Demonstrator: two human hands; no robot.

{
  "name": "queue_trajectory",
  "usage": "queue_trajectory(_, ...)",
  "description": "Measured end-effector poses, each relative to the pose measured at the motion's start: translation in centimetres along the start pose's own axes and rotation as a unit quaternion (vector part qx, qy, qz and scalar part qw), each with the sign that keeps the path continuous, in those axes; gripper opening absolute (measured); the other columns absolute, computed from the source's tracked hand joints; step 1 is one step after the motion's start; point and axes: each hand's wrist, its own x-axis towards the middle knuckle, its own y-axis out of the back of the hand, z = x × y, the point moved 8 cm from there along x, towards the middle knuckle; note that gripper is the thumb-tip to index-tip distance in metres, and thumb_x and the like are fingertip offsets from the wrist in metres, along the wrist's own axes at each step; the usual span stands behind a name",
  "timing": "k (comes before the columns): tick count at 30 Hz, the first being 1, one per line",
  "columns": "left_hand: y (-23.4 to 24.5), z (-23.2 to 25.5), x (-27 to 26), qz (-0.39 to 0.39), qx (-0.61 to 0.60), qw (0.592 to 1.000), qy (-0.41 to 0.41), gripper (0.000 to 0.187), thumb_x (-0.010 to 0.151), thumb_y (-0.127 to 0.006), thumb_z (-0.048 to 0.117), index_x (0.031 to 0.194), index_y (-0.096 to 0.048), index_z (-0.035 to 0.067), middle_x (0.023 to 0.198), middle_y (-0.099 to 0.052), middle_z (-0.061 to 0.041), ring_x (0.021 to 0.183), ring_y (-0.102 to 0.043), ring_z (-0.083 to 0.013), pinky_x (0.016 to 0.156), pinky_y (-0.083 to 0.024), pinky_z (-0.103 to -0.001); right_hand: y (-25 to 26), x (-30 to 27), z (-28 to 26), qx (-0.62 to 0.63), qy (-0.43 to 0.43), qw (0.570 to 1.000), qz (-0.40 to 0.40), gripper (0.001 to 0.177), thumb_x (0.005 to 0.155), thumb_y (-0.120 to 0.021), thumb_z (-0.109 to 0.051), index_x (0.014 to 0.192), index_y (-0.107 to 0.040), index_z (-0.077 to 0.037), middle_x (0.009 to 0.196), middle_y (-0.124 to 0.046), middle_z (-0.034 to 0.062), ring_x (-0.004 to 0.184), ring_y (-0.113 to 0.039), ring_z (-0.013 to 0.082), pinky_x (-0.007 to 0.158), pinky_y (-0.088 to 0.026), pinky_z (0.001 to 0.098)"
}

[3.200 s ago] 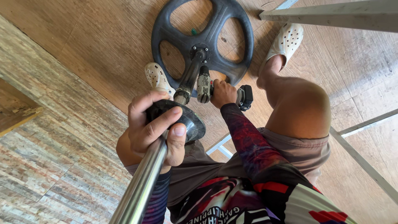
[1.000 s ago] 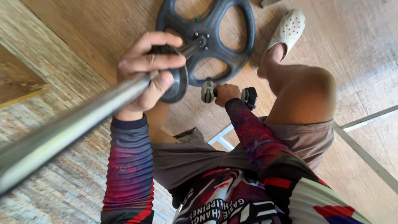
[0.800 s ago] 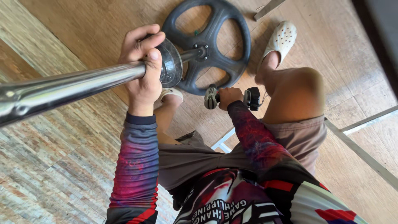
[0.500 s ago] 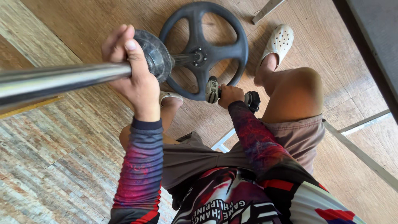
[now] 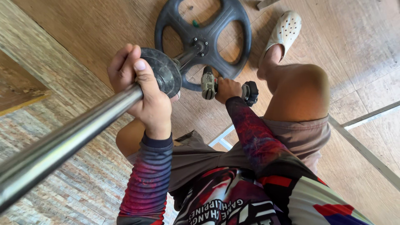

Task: The person inserts a screwdriver bit into a cordless drill, then uses the drill to fasten screws into the central hub of a fan blade attached to a metal pole. The person works on the fan blade assembly on the floor.

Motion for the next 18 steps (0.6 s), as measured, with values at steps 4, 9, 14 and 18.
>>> queue_trajectory(4,-0.1,0.0,0.1,-0.045,-0.003,0.999,-0.008,0.024,0.116,-0.060,0.016,0.132,-0.065,-0.002,0.138,-0.054,-0.012,0.127,-0.057,-0.0214,0.113,-0.050,-0.034,-0.9,1.1,0.0,-0.001,-0.002,1.000,-0.010,0.031,0.079,-0.070,-0.022,0.105,-0.064,-0.008,0.097,-0.073,0.0143,0.089,-0.073,0.0355,0.073,-0.057,0.0485)
queue_trajectory(9,-0.2,0.3,0.3,-0.048,0.050,0.996,-0.051,0.027,0.116,-0.059,0.022,0.130,-0.065,0.000,0.140,-0.056,-0.014,0.127,-0.060,-0.0237,0.107,-0.051,-0.034,-1.4,2.2,-0.2,-0.004,-0.003,1.000,-0.004,0.033,0.079,-0.071,-0.025,0.106,-0.063,-0.008,0.098,-0.072,0.0145,0.088,-0.073,0.0352,0.071,-0.056,0.0489)
queue_trajectory(14,-0.3,0.4,0.4,-0.035,0.060,0.995,-0.066,0.027,0.115,-0.058,0.024,0.131,-0.064,0.002,0.140,-0.055,-0.015,0.126,-0.059,-0.0239,0.106,-0.050,-0.034,-1.2,3.0,-0.7,0.008,0.007,1.000,0.027,0.033,0.082,-0.072,-0.030,0.105,-0.063,-0.007,0.098,-0.071,0.0149,0.087,-0.073,0.0350,0.071,-0.055,0.0494)
queue_trajectory(18,-0.3,0.5,0.6,-0.038,0.062,0.994,-0.082,0.027,0.114,-0.057,0.024,0.131,-0.064,0.004,0.143,-0.056,-0.015,0.123,-0.061,-0.0244,0.106,-0.055,-0.035,-1.3,3.5,-1.3,0.017,0.013,0.999,0.037,0.039,0.078,-0.075,-0.030,0.106,-0.063,-0.007,0.097,-0.071,0.0151,0.087,-0.072,0.0342,0.070,-0.055,0.0493)
